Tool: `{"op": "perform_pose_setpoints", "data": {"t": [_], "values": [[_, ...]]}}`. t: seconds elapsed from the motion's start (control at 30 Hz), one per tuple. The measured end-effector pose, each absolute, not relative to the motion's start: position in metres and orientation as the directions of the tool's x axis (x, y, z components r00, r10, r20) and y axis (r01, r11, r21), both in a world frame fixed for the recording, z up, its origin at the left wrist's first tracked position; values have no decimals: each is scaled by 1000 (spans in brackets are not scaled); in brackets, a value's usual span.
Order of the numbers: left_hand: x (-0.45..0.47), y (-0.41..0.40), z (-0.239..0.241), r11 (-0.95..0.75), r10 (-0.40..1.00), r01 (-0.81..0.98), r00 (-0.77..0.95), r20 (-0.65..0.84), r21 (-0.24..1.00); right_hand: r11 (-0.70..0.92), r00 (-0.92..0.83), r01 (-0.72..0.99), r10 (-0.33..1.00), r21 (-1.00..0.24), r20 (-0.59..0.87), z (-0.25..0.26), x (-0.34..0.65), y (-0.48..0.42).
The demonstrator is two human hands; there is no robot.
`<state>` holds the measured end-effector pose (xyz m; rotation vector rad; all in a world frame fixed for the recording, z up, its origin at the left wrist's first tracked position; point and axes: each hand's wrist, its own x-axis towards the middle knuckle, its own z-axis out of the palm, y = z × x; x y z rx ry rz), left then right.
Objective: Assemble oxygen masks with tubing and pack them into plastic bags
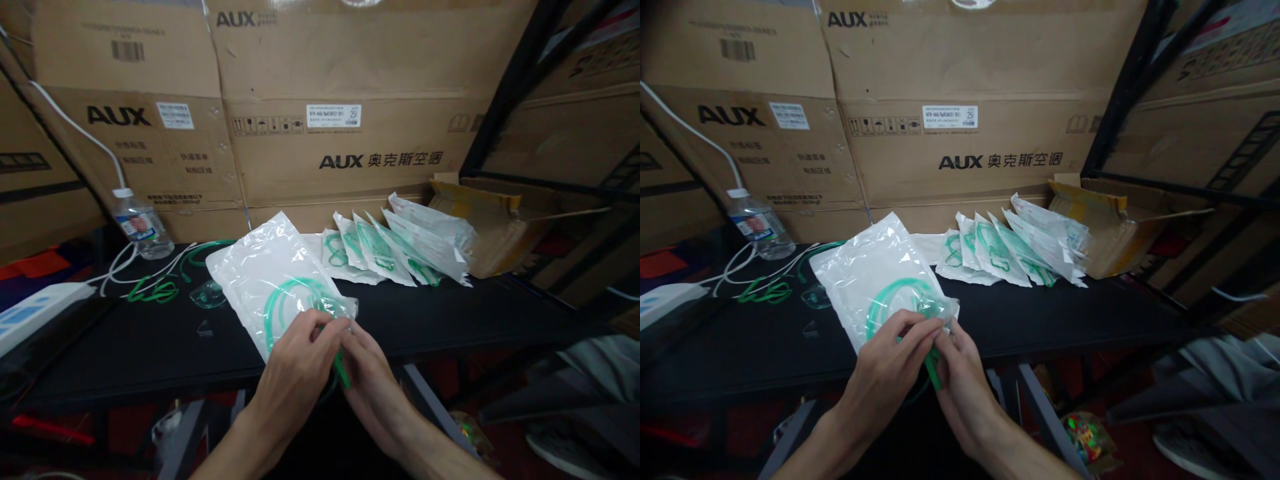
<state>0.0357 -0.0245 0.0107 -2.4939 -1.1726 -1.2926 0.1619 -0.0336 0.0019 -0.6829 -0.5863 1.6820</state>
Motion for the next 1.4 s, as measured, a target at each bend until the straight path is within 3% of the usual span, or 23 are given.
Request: {"op": "perform_pose_setpoints", "data": {"t": [0.27,0.53,0.73,0.93,1.23,1.4], "values": [[37,-25,14,-693,603,681,366,708,238,-175,-109,-719,984,-672,-139,9,146,-27],[32,-9,14,-625,640,744,315,701,236,-368,-367,-799,925,-475,-100,17,154,-29],[29,-9,13,-604,653,760,301,695,238,-427,-423,-674,892,-603,-159,10,156,-33],[30,-18,15,-653,669,705,365,647,277,-285,-321,-665,944,-691,-81,5,150,-29],[26,-22,17,-649,664,728,403,629,219,-252,-190,-699,968,-670,-165,4,127,-15],[11,-25,11,-637,658,749,406,635,181,-237,-182,-772,971,-589,-152,1,129,-11]]}}
